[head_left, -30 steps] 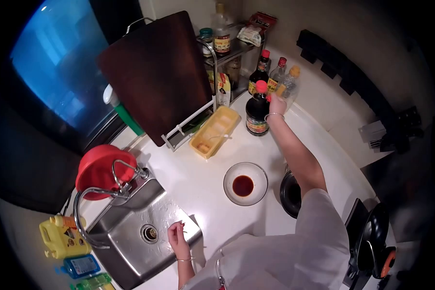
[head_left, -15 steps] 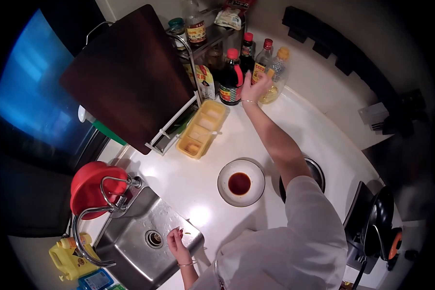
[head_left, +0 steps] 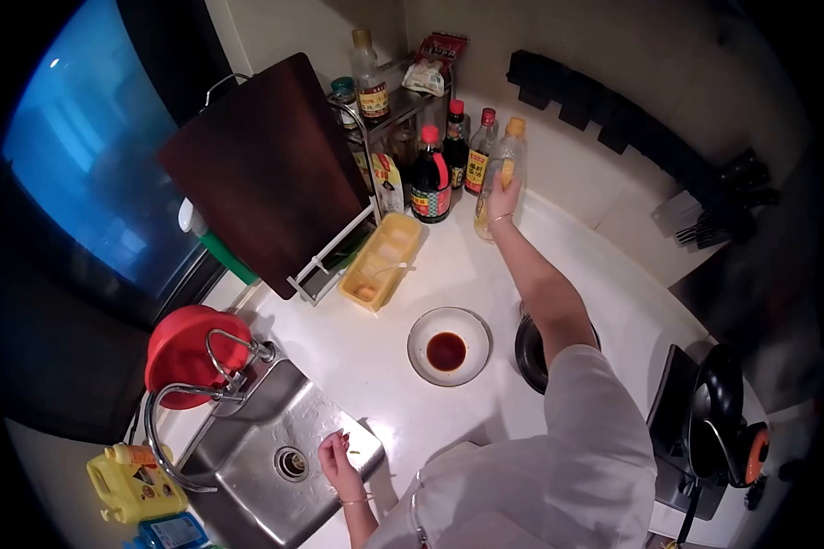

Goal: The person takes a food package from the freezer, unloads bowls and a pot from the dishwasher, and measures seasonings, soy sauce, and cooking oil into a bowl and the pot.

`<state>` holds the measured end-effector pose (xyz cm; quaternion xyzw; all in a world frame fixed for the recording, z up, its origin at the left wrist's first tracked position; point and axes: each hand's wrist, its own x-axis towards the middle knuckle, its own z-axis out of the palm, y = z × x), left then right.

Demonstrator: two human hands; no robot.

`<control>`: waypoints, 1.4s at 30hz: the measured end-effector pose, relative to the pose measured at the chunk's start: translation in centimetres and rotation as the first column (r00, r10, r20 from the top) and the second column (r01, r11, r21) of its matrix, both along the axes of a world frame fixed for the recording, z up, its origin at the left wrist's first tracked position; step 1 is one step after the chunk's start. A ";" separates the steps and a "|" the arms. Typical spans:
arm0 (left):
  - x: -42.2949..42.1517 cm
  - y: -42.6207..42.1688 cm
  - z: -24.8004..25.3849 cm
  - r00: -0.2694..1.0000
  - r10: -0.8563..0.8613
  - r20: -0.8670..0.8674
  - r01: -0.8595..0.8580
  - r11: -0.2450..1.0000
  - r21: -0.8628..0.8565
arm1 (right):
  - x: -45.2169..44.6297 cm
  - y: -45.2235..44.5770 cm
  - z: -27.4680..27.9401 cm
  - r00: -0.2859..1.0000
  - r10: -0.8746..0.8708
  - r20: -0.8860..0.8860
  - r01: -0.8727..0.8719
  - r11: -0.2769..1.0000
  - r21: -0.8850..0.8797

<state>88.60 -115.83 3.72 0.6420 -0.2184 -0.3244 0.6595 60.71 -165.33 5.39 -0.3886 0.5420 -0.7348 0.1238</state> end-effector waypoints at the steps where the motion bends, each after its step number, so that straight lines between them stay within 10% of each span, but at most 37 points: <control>1: -0.1 0.1 0.0 1.000 0.001 -0.002 -0.001 1.000 -0.008 | -0.5 0.9 1.3 1.000 0.001 -0.002 -0.001 1.000 -0.008; 9: -1.1 -2.6 3.2 0.944 -0.251 0.212 0.273 0.959 -0.081 | -2.4 19.1 19.2 0.660 0.747 -0.083 -0.732 0.664 0.154; 14: -1.3 -7.5 13.1 0.739 -0.258 0.622 0.456 0.871 -0.181 | -2.5 29.6 22.7 0.494 0.869 -0.030 -0.815 0.476 0.330; 22: -1.9 -9.7 24.4 0.571 -0.351 0.742 0.747 0.596 -0.293 | -2.0 38.5 20.0 0.213 0.941 0.261 -0.906 0.090 0.414; 33: -0.9 -9.0 23.5 0.288 -0.497 0.819 0.949 0.264 -0.174 | -2.0 42.0 19.9 0.217 0.951 0.219 -0.875 0.090 0.475; 42: -1.8 -8.4 22.1 0.333 -0.594 0.732 0.915 0.391 -0.099 | -1.3 42.7 18.2 0.324 0.941 0.093 -0.814 0.228 0.535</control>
